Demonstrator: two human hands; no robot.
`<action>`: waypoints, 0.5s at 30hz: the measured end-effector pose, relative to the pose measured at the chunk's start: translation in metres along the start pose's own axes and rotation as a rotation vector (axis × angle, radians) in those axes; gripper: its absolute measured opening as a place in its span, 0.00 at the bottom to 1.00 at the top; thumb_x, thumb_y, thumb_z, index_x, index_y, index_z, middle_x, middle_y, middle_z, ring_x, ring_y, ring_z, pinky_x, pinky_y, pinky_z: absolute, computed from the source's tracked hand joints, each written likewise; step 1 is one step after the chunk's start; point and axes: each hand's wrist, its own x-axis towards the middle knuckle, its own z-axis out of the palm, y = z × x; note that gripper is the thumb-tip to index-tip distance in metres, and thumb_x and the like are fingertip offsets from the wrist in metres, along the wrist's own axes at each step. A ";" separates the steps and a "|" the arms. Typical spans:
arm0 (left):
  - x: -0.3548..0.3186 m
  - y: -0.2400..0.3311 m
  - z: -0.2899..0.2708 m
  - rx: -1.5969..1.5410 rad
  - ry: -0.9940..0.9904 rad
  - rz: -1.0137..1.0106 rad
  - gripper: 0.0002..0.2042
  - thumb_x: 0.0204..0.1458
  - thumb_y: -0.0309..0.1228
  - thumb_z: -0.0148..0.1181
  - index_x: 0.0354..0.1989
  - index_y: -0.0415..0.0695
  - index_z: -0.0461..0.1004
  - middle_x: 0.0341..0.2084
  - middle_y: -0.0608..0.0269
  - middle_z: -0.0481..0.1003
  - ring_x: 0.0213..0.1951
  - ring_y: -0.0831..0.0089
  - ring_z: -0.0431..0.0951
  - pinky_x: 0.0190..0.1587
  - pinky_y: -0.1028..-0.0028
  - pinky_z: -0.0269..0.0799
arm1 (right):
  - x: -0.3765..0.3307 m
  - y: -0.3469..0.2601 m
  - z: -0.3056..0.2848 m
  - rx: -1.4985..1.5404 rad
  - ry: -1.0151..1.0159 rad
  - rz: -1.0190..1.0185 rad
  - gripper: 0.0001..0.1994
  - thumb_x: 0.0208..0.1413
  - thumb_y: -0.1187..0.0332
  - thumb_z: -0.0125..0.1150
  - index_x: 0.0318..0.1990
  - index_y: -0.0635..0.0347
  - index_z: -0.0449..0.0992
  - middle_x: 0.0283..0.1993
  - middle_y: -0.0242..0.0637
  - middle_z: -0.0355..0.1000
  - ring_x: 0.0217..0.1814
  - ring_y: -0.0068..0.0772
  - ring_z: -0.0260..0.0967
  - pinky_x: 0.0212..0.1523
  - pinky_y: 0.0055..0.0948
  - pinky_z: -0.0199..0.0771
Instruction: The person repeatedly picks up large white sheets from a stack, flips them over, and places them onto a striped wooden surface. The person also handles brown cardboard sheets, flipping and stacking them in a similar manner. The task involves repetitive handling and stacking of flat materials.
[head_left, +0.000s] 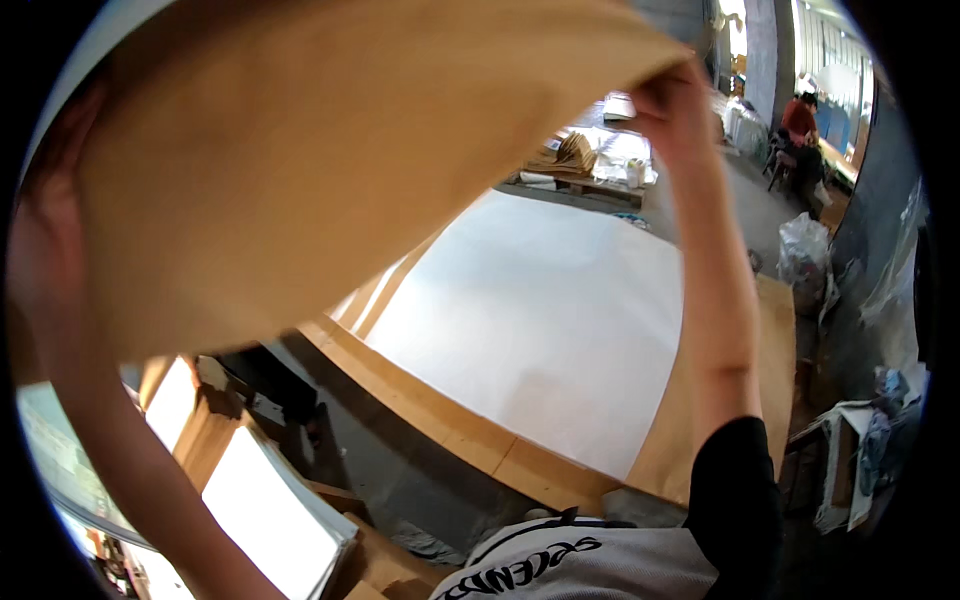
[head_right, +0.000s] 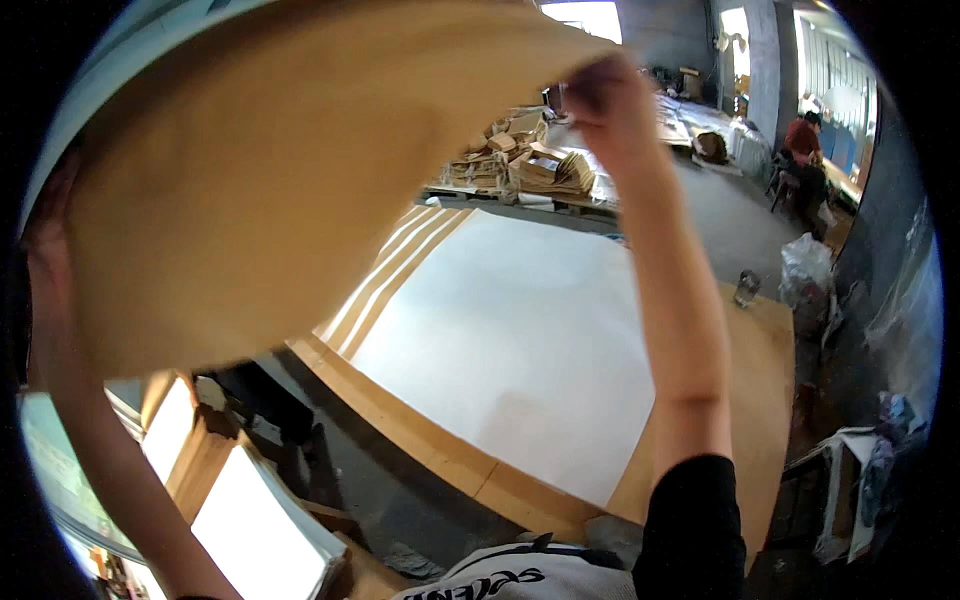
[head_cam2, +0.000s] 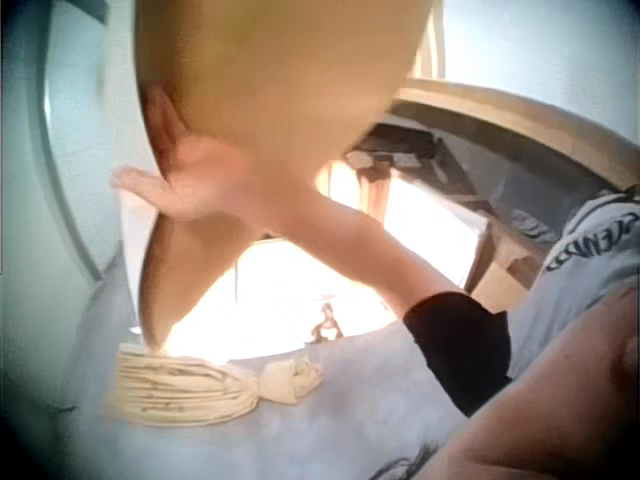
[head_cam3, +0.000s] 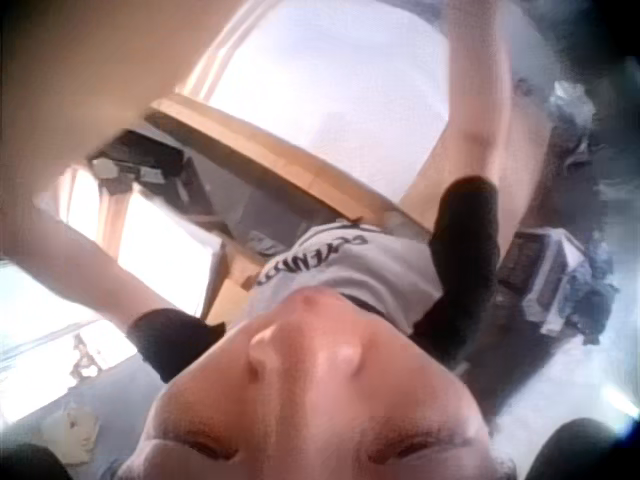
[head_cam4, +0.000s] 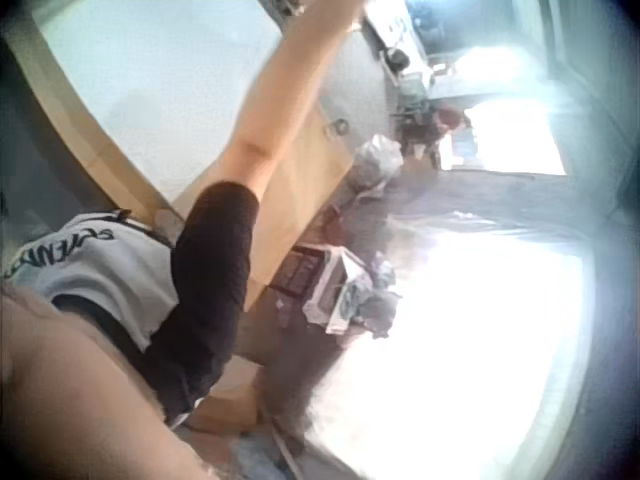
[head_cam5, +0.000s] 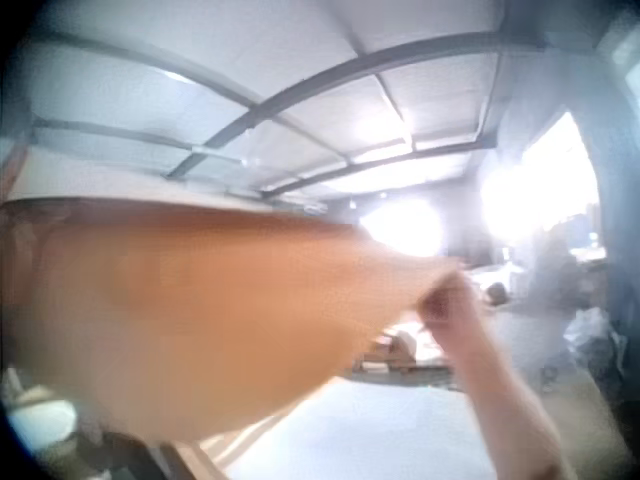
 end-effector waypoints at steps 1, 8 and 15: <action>0.007 0.023 -0.012 -0.048 -0.079 -0.052 0.30 0.51 0.50 0.35 0.56 0.42 0.46 0.55 0.54 0.46 0.57 0.55 0.45 0.58 0.62 0.41 | -0.012 -0.011 0.007 0.063 0.206 -0.068 0.11 0.53 0.63 0.40 0.29 0.59 0.68 0.25 0.31 0.66 0.11 0.17 0.46 0.09 0.13 0.45; -0.027 -0.094 0.149 -1.027 0.666 -0.327 0.16 0.53 0.39 0.43 0.46 0.46 0.64 0.42 0.58 0.67 0.44 0.74 0.66 0.50 0.70 0.57 | -0.177 -0.146 -0.042 -1.093 0.686 -0.525 0.19 0.46 0.77 0.50 0.49 0.61 0.62 0.52 0.42 0.57 0.51 0.38 0.58 0.43 0.34 0.70; -0.201 -0.206 0.281 -1.326 0.464 -1.152 0.25 0.48 0.37 0.53 0.53 0.38 0.55 0.47 0.65 0.62 0.50 0.74 0.60 0.51 0.72 0.56 | -0.317 0.016 0.036 -0.904 1.495 0.142 0.12 0.48 0.59 0.55 0.34 0.54 0.65 0.17 0.25 0.57 0.11 0.12 0.45 0.10 0.13 0.46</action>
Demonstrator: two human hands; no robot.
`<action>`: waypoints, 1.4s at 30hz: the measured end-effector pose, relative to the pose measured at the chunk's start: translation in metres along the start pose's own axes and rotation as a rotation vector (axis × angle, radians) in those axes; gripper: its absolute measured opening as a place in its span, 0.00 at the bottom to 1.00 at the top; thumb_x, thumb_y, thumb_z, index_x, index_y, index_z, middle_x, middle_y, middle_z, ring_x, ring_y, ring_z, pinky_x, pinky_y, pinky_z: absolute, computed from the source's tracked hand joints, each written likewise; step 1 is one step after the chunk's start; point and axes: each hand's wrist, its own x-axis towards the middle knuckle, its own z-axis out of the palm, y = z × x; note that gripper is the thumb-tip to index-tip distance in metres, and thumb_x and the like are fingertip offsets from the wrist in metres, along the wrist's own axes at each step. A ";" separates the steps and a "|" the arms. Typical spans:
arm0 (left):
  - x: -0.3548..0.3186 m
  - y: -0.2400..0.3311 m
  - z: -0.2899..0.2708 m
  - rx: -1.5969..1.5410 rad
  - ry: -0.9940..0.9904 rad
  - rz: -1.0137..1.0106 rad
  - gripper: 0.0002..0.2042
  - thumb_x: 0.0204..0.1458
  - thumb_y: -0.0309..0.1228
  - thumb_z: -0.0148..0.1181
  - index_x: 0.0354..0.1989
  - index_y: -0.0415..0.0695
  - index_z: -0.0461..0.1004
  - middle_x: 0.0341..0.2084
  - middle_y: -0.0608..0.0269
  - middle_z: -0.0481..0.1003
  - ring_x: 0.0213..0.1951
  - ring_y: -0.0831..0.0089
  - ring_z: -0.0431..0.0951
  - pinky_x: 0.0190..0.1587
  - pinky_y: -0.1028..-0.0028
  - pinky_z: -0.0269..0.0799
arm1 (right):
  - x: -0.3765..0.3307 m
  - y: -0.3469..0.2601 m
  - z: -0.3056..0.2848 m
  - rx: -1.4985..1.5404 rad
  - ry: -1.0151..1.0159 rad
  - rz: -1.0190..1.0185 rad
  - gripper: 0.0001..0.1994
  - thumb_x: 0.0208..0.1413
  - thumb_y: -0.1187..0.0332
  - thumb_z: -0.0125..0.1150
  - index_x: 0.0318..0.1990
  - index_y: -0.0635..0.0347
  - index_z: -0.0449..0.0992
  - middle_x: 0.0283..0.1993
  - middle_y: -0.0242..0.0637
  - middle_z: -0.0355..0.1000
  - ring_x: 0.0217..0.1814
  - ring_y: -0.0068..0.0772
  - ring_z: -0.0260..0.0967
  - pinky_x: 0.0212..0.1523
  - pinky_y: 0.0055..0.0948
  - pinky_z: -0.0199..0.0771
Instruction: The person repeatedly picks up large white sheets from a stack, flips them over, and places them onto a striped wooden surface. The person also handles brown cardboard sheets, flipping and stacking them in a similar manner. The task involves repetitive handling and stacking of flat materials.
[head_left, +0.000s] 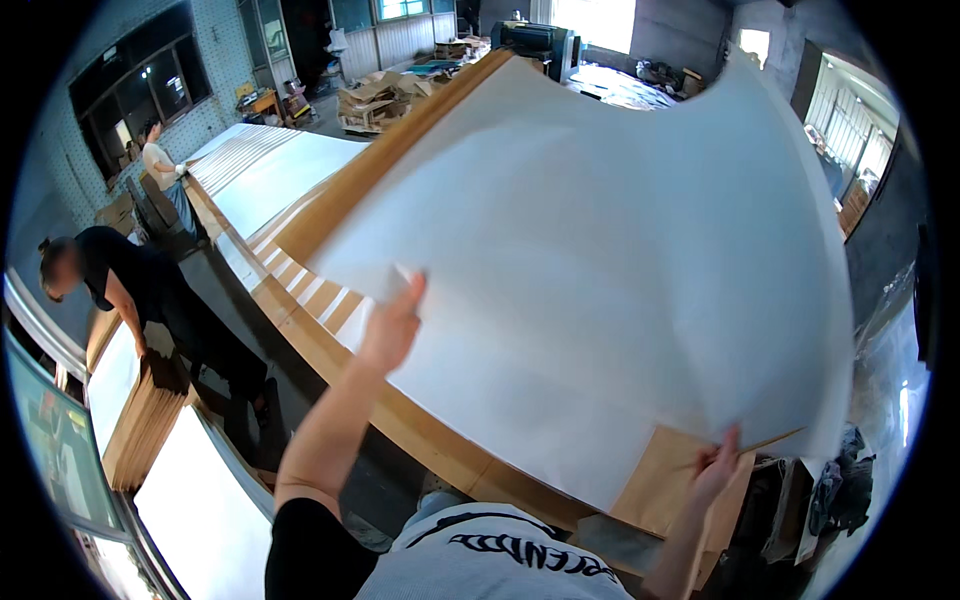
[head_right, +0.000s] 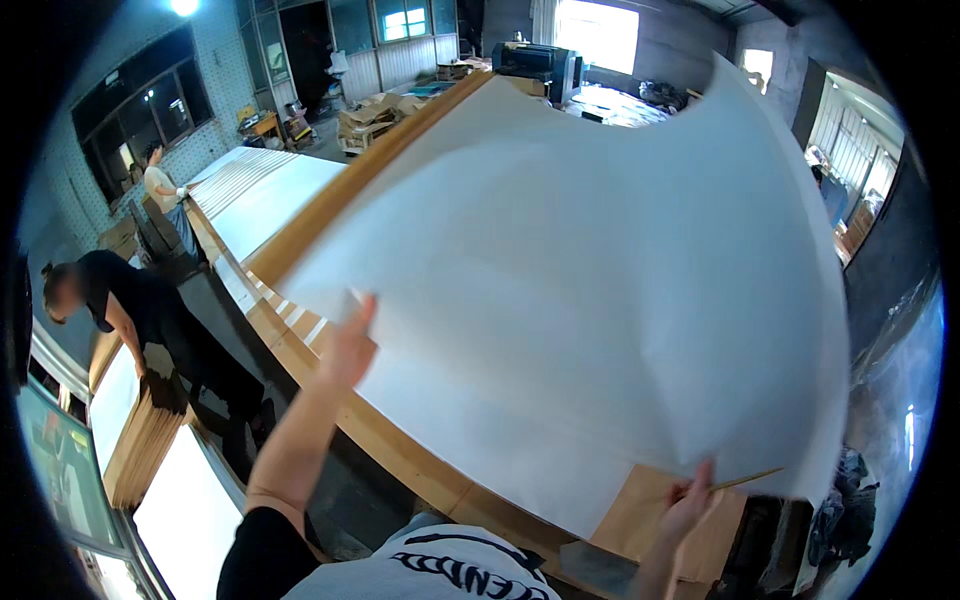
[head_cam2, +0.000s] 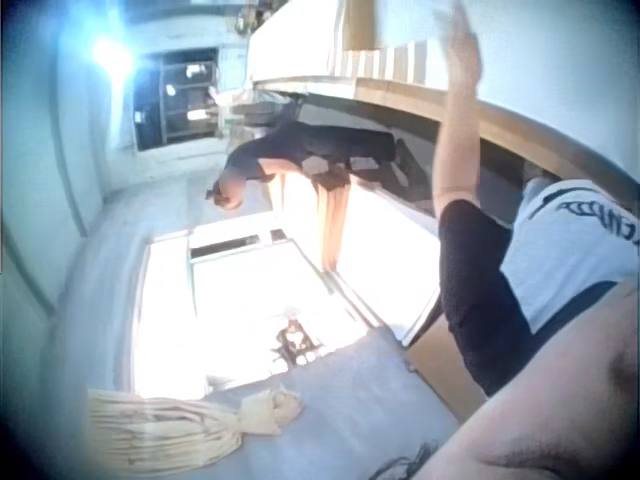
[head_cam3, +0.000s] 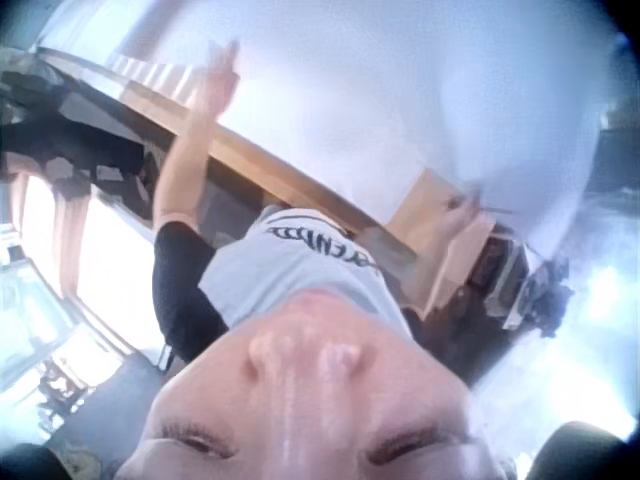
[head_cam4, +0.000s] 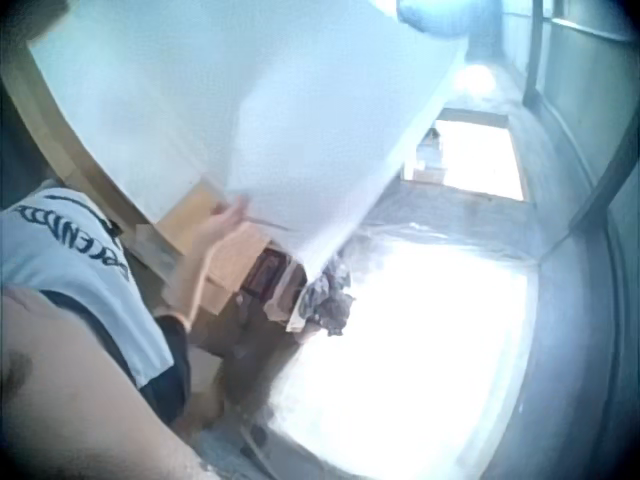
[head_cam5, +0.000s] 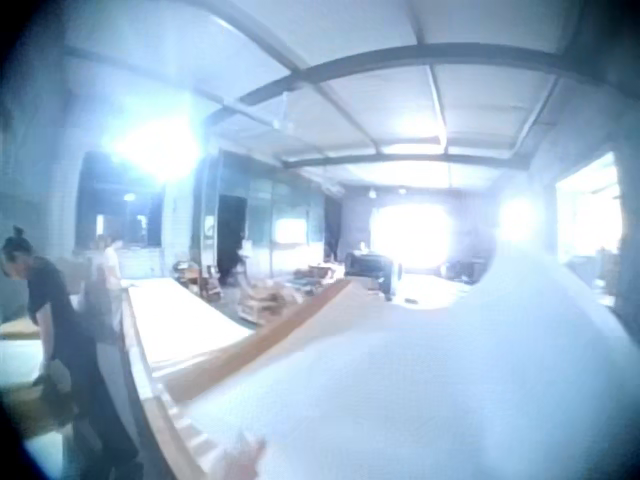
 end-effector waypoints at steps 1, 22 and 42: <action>0.005 -0.028 -0.020 0.019 -0.003 -0.087 0.27 0.48 0.37 0.54 0.53 0.37 0.55 0.47 0.65 0.62 0.49 0.74 0.61 0.50 0.74 0.56 | -0.013 0.025 -0.015 -0.089 -0.032 0.103 0.11 0.48 0.59 0.55 0.34 0.54 0.65 0.17 0.24 0.57 0.11 0.13 0.45 0.09 0.14 0.45; -0.015 -0.207 -0.171 0.118 0.013 -0.605 0.30 0.44 0.46 0.55 0.46 0.30 0.63 0.44 0.57 0.65 0.47 0.72 0.62 0.50 0.76 0.54 | -0.106 0.225 -0.063 0.057 0.134 0.532 0.16 0.51 0.61 0.51 0.46 0.52 0.60 0.43 0.32 0.63 0.44 0.31 0.61 0.42 0.34 0.64; -0.011 -0.168 -0.223 0.089 0.343 -0.241 0.08 0.52 0.31 0.46 0.33 0.39 0.62 0.16 0.65 0.66 0.16 0.81 0.64 0.17 0.82 0.59 | -0.100 0.242 -0.080 0.054 0.158 0.544 0.12 0.52 0.62 0.49 0.40 0.58 0.66 0.38 0.32 0.66 0.36 0.29 0.63 0.36 0.28 0.65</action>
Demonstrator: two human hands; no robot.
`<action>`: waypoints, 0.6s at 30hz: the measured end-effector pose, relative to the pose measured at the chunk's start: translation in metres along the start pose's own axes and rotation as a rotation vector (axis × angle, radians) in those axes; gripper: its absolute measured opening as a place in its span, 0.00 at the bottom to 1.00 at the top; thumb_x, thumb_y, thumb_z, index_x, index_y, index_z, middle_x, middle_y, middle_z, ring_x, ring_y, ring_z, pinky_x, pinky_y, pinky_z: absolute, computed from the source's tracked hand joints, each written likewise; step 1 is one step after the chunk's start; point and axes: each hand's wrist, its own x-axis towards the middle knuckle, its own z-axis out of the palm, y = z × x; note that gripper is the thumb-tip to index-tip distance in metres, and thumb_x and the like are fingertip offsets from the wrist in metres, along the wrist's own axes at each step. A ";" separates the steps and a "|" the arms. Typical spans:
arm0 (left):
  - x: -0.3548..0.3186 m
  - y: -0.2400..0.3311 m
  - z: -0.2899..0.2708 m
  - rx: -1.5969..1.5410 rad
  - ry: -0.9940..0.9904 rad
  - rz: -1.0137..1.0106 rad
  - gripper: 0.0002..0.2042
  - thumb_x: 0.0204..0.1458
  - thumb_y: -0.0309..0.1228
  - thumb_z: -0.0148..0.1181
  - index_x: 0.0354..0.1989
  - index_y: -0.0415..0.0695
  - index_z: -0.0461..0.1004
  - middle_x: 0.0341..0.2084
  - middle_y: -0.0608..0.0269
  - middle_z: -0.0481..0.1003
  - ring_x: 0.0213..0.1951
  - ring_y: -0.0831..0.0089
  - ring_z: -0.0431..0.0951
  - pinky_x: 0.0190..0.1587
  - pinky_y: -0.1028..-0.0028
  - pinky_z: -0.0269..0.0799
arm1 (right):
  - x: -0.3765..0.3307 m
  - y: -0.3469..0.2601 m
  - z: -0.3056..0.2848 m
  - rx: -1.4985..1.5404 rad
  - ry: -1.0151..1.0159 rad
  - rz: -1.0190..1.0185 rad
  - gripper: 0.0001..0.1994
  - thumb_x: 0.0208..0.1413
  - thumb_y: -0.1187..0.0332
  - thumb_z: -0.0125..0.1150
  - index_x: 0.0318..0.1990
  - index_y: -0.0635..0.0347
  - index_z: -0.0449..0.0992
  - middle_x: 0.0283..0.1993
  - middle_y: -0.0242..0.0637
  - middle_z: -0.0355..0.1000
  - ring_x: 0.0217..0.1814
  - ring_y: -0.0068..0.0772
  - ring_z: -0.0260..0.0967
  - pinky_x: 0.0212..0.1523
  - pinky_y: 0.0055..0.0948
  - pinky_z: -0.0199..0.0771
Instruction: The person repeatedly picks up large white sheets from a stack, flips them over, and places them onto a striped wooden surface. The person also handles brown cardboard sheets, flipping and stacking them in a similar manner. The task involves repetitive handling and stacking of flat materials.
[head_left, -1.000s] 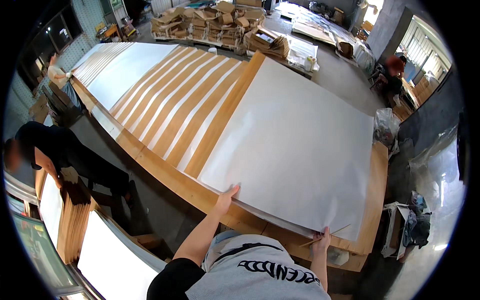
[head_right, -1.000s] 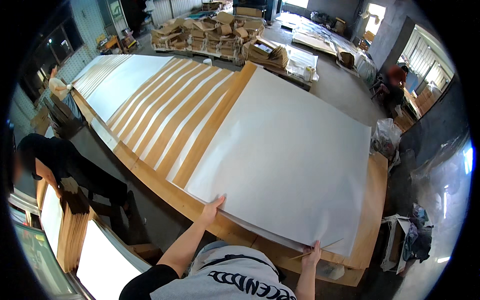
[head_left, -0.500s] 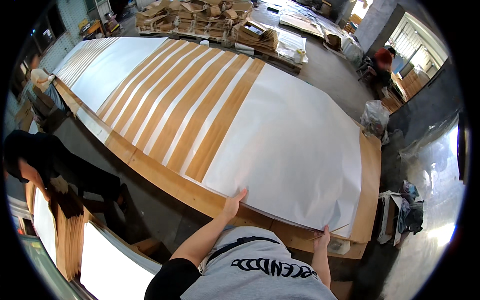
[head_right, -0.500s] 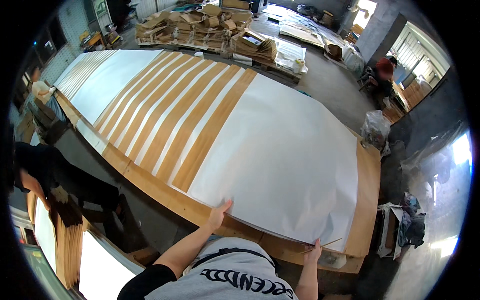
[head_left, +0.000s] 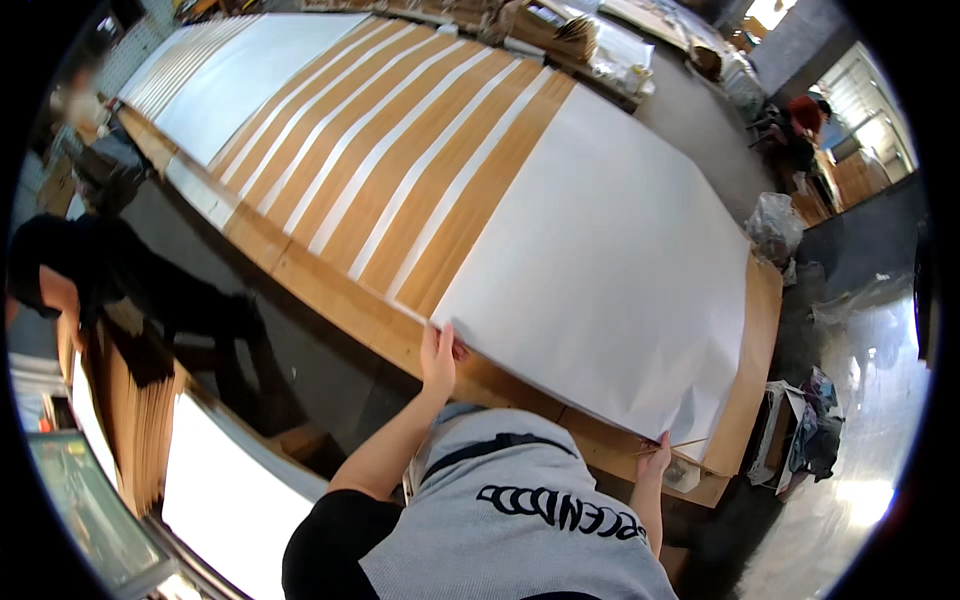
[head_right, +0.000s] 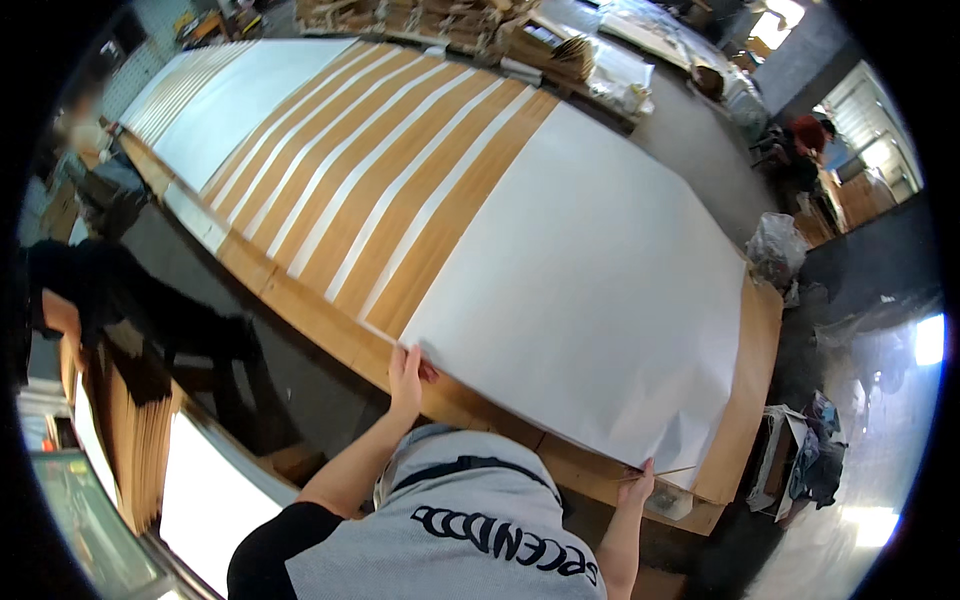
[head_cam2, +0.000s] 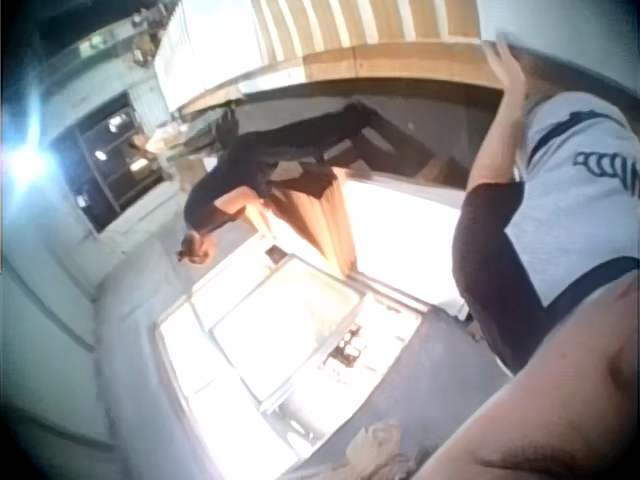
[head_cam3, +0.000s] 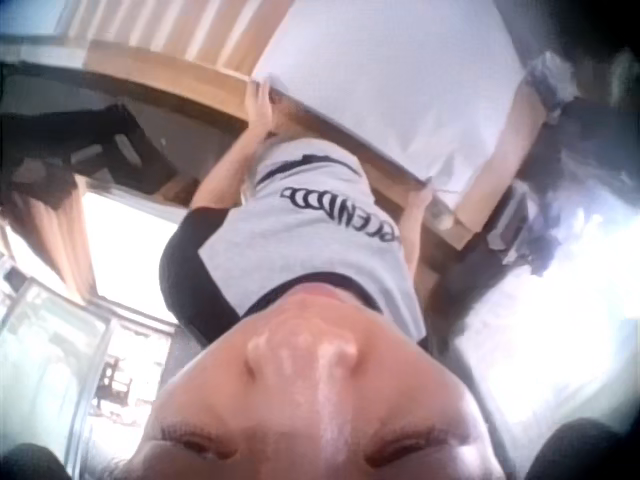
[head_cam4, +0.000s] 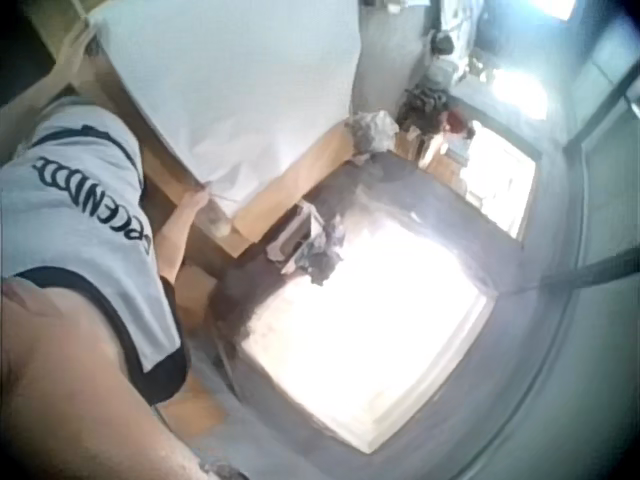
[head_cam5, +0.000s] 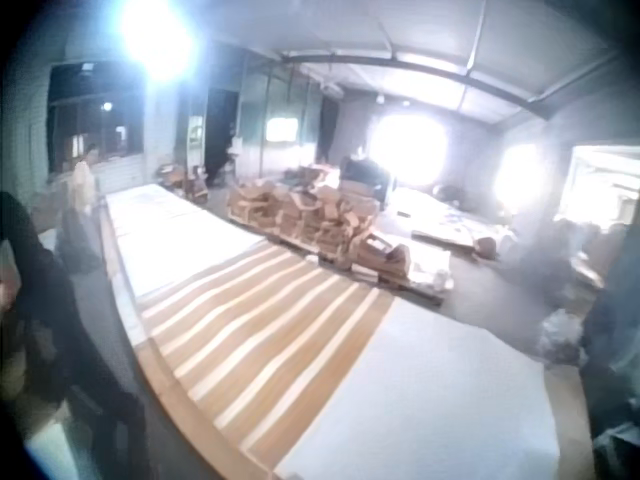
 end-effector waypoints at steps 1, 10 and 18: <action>0.008 -0.003 -0.011 0.036 0.081 0.048 0.07 0.53 0.31 0.44 0.31 0.40 0.61 0.13 0.67 0.64 0.12 0.82 0.61 0.13 0.83 0.55 | -0.001 0.001 0.001 -0.010 0.008 -0.001 0.11 0.52 0.62 0.49 0.39 0.58 0.66 0.37 0.32 0.67 0.35 0.29 0.64 0.36 0.27 0.65; 0.023 0.005 -0.018 0.026 0.173 -0.079 0.07 0.52 0.29 0.46 0.25 0.41 0.59 0.11 0.66 0.63 0.11 0.80 0.62 0.12 0.81 0.57 | 0.017 -0.003 -0.022 -0.044 -0.058 0.045 0.12 0.52 0.61 0.47 0.40 0.59 0.67 0.40 0.34 0.66 0.42 0.32 0.63 0.41 0.29 0.64; 0.024 0.001 -0.016 -0.051 0.211 -0.122 0.08 0.52 0.30 0.46 0.25 0.39 0.58 0.12 0.63 0.65 0.13 0.75 0.67 0.14 0.78 0.66 | 0.016 0.003 -0.018 0.029 -0.028 0.004 0.13 0.52 0.62 0.46 0.39 0.61 0.68 0.39 0.39 0.68 0.38 0.37 0.65 0.39 0.32 0.67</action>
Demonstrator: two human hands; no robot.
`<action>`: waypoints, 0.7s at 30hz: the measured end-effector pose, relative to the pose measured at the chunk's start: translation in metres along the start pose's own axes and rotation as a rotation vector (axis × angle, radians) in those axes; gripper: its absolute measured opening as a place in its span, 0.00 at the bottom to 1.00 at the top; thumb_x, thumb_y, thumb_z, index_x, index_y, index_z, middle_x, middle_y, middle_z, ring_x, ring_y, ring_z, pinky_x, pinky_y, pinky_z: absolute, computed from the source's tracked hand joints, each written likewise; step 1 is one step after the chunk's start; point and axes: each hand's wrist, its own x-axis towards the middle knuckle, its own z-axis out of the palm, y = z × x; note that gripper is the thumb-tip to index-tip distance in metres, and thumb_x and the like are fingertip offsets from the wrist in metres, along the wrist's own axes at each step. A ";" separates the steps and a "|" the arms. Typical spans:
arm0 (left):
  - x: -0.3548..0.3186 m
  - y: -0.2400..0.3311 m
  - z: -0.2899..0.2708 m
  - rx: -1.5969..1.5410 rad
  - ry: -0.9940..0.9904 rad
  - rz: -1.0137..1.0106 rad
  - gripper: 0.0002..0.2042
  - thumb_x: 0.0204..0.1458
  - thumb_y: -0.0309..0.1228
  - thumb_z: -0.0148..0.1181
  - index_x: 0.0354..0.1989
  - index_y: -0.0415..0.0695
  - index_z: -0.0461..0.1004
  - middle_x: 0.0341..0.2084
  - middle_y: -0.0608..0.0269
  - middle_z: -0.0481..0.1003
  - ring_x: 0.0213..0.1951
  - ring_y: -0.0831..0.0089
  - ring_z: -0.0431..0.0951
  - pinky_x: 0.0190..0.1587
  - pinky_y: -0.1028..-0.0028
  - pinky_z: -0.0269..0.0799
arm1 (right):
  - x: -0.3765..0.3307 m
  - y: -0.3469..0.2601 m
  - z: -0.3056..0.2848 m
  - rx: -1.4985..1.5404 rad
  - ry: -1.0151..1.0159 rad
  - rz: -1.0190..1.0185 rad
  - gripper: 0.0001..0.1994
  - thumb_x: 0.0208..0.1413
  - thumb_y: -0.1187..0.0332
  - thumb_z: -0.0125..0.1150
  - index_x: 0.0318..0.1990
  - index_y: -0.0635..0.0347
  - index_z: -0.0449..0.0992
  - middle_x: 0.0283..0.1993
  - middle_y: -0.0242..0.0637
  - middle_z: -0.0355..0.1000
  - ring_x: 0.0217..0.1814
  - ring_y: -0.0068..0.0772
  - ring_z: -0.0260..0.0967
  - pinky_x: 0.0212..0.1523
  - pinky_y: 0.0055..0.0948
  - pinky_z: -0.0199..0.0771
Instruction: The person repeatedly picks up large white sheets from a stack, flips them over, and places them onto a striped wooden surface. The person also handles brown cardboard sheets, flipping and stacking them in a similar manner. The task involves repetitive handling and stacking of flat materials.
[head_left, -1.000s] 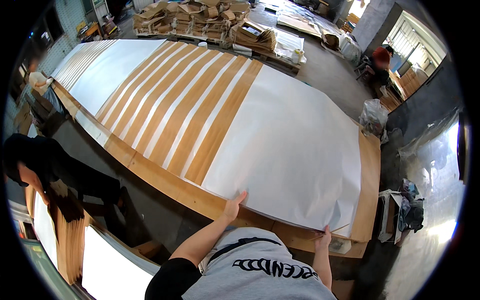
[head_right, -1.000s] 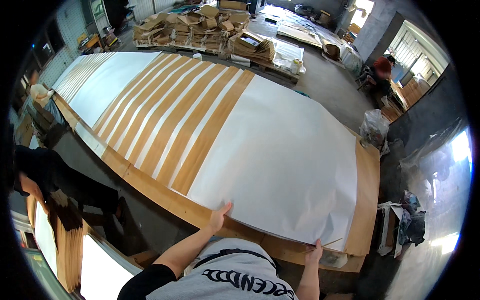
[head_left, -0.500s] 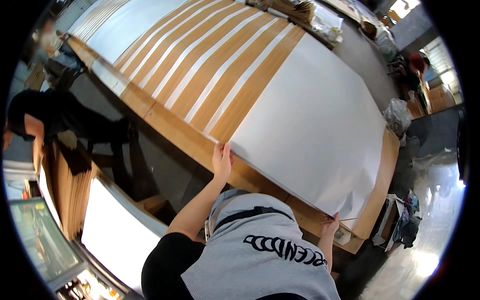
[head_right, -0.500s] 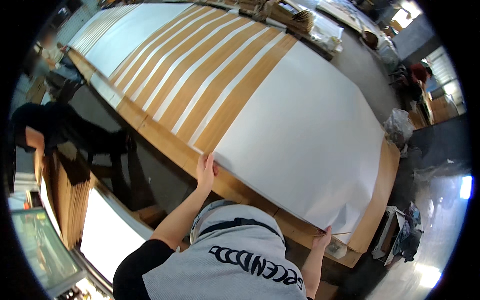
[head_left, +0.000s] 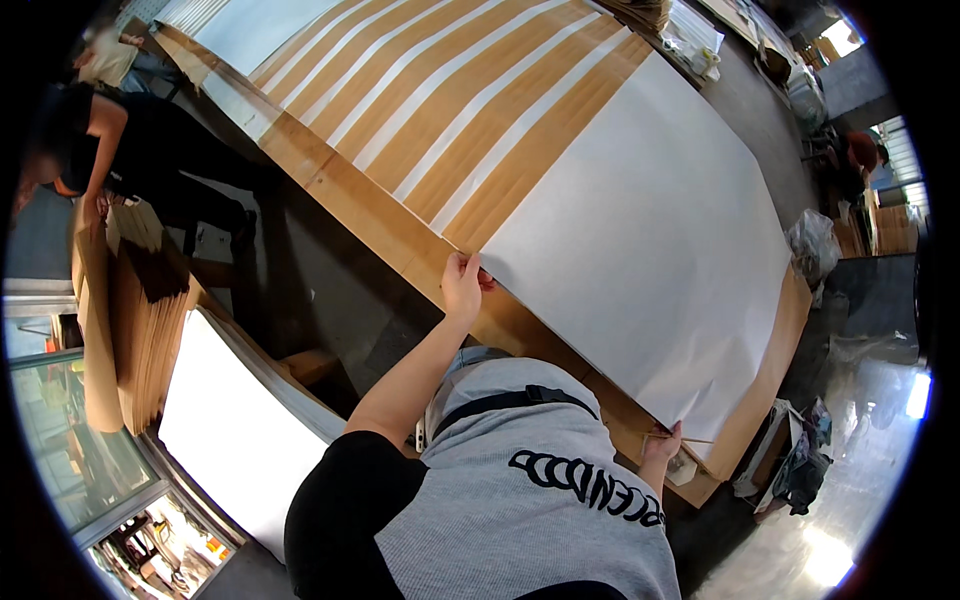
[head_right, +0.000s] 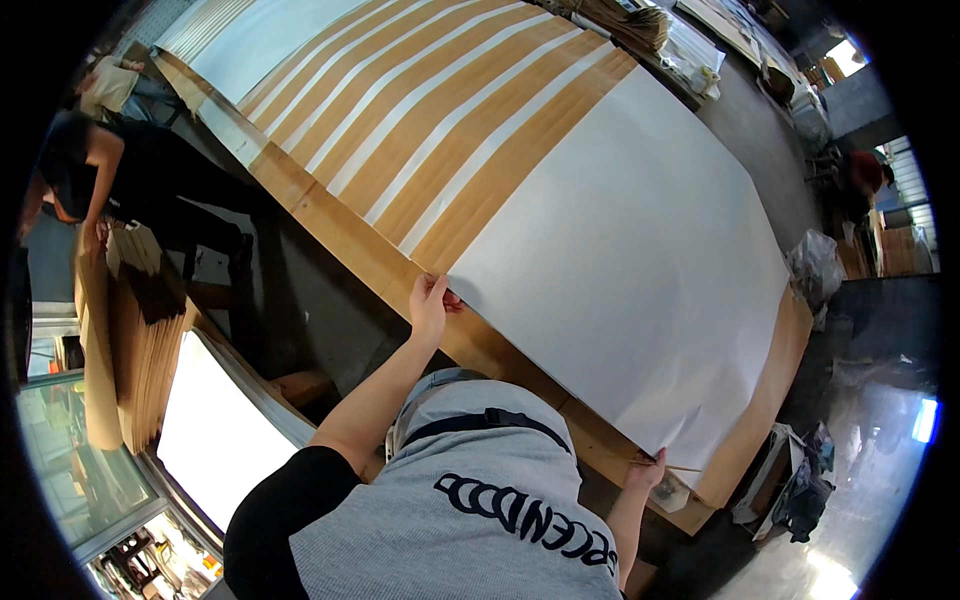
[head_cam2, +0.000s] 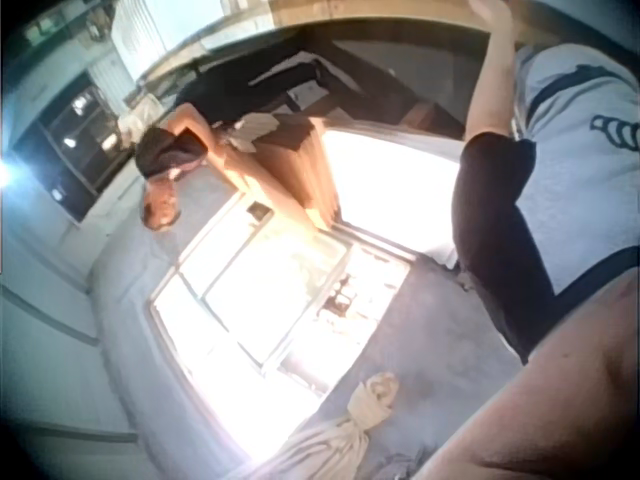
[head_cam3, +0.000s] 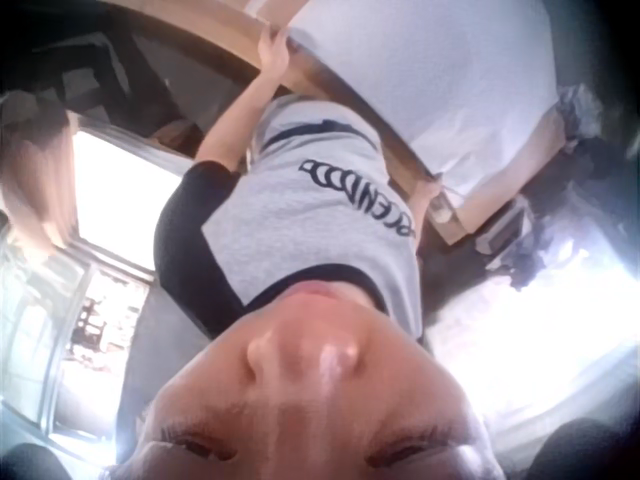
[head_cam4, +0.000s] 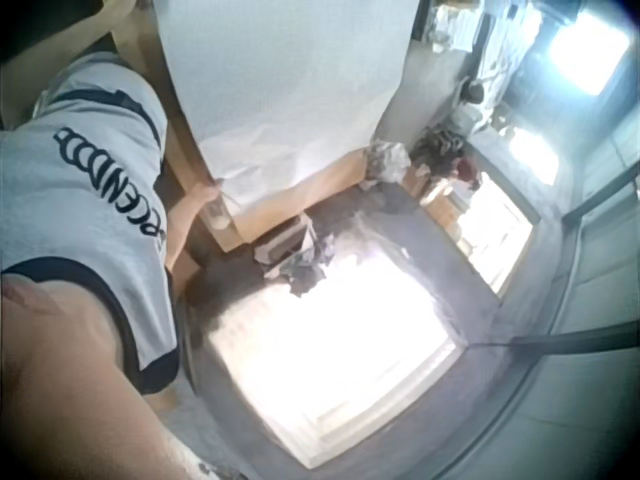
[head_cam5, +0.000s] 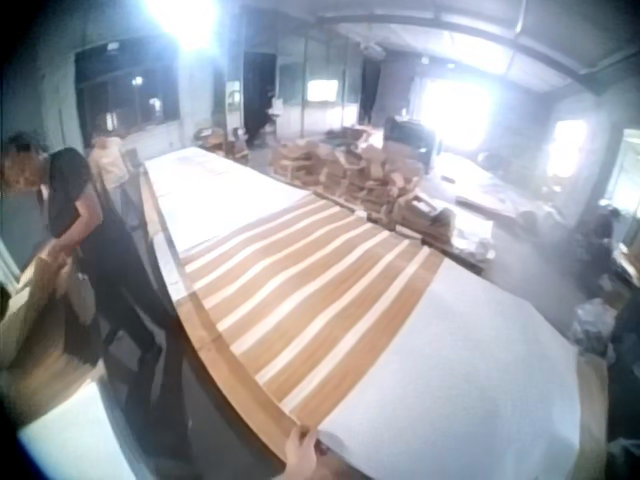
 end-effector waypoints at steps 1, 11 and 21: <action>0.000 0.000 0.000 -0.004 0.000 0.000 0.08 0.52 0.30 0.46 0.25 0.39 0.58 0.12 0.63 0.65 0.13 0.75 0.67 0.15 0.77 0.67 | 0.000 0.000 0.000 -0.002 0.004 0.003 0.13 0.52 0.62 0.46 0.39 0.62 0.67 0.39 0.39 0.68 0.39 0.37 0.65 0.40 0.32 0.66; 0.003 0.002 -0.005 0.257 0.020 0.008 0.10 0.51 0.31 0.46 0.24 0.37 0.60 0.11 0.59 0.67 0.13 0.73 0.69 0.14 0.75 0.67 | 0.011 0.000 -0.008 -0.033 0.041 0.042 0.13 0.52 0.64 0.46 0.41 0.63 0.66 0.41 0.40 0.67 0.44 0.38 0.63 0.44 0.34 0.65; 0.001 0.013 0.004 0.585 0.026 -0.012 0.10 0.52 0.32 0.43 0.27 0.36 0.62 0.12 0.56 0.68 0.12 0.72 0.70 0.14 0.74 0.66 | 0.001 0.005 0.006 0.071 0.103 -0.003 0.11 0.51 0.68 0.47 0.40 0.63 0.66 0.41 0.38 0.67 0.40 0.37 0.65 0.40 0.32 0.68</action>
